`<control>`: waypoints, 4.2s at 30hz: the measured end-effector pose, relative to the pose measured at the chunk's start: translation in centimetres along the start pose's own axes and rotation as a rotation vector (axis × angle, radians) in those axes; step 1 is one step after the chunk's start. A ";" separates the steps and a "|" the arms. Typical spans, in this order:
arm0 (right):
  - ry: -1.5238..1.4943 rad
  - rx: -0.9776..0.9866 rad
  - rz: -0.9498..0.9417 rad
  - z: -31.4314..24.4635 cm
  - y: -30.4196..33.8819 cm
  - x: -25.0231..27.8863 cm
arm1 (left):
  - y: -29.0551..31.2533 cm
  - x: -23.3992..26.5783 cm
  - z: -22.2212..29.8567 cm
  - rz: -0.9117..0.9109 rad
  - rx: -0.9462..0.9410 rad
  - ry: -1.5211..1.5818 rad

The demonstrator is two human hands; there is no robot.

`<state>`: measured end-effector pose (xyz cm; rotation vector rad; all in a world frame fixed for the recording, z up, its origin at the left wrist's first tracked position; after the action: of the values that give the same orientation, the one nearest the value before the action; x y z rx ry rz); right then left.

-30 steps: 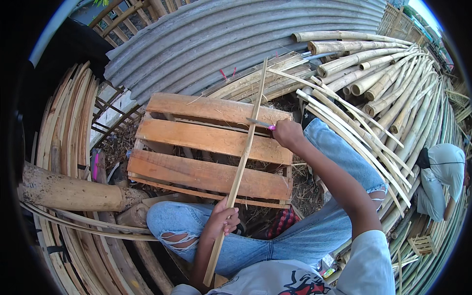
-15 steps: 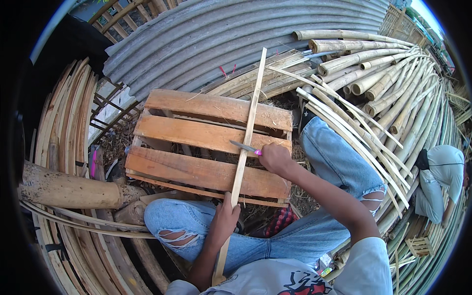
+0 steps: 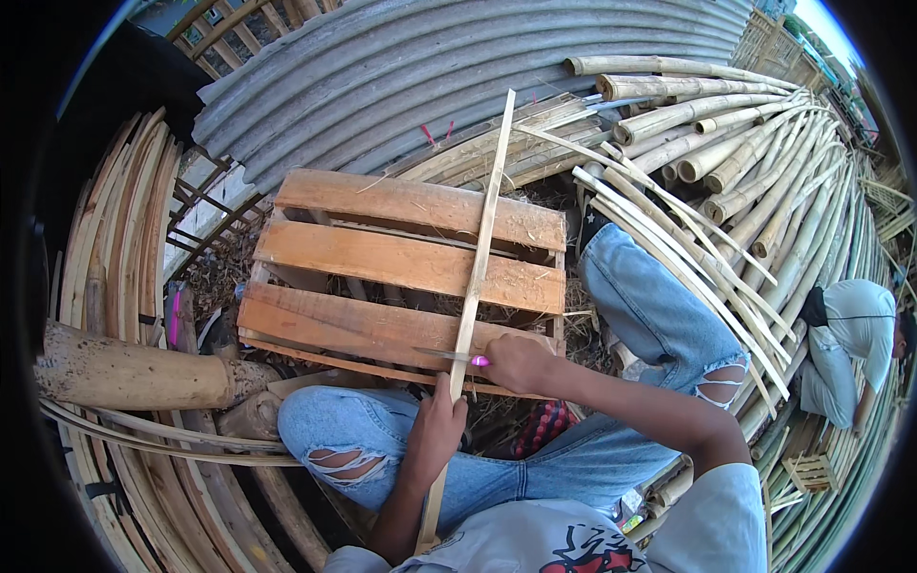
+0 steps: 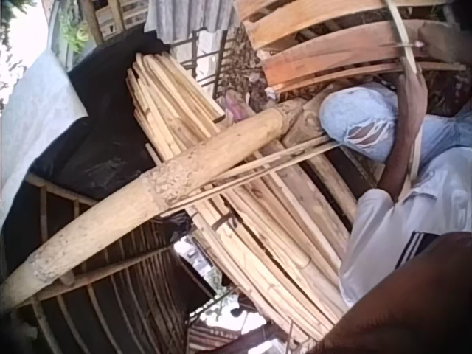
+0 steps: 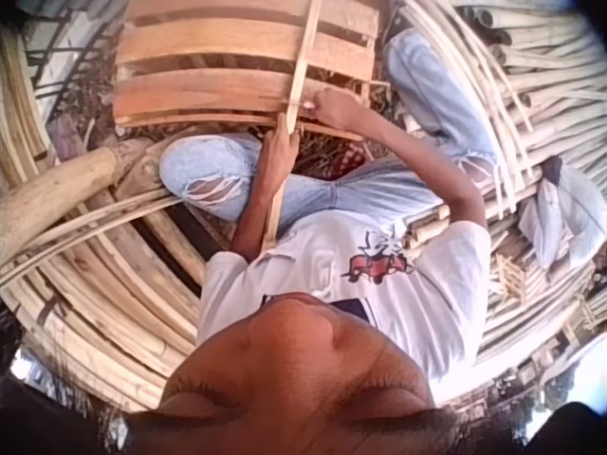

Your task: The person shaves and scrapes a bamboo strip using a small knife over a wooden crate.

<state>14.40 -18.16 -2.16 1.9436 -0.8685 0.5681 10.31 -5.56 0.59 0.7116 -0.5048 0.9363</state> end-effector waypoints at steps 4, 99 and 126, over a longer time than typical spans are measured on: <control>-0.017 0.014 -0.012 -0.4 -0.7 0.2 | -0.2 0.2 -0.1 -0.010 0.013 -0.001; -0.069 0.185 0.437 -5.2 3.1 17.9 | -6.8 12.2 8.4 0.084 -0.247 0.446; 0.091 0.076 0.810 -1.5 -5.9 26.6 | -7.3 13.4 2.4 0.121 -0.061 0.485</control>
<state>36.04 -23.97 13.39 1.5572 -1.5946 1.1536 23.13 -2.92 8.82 0.3804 -0.1468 1.1585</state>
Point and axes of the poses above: each hand's wrist, its own y-axis away from the middle knuckle, its own x-axis out of the back of the hand, z = x × y, the point moved 9 cm from there along -y, towards the middle knuckle, and after that the axes turned 7 degrees about -z, right-handed, at the moved point
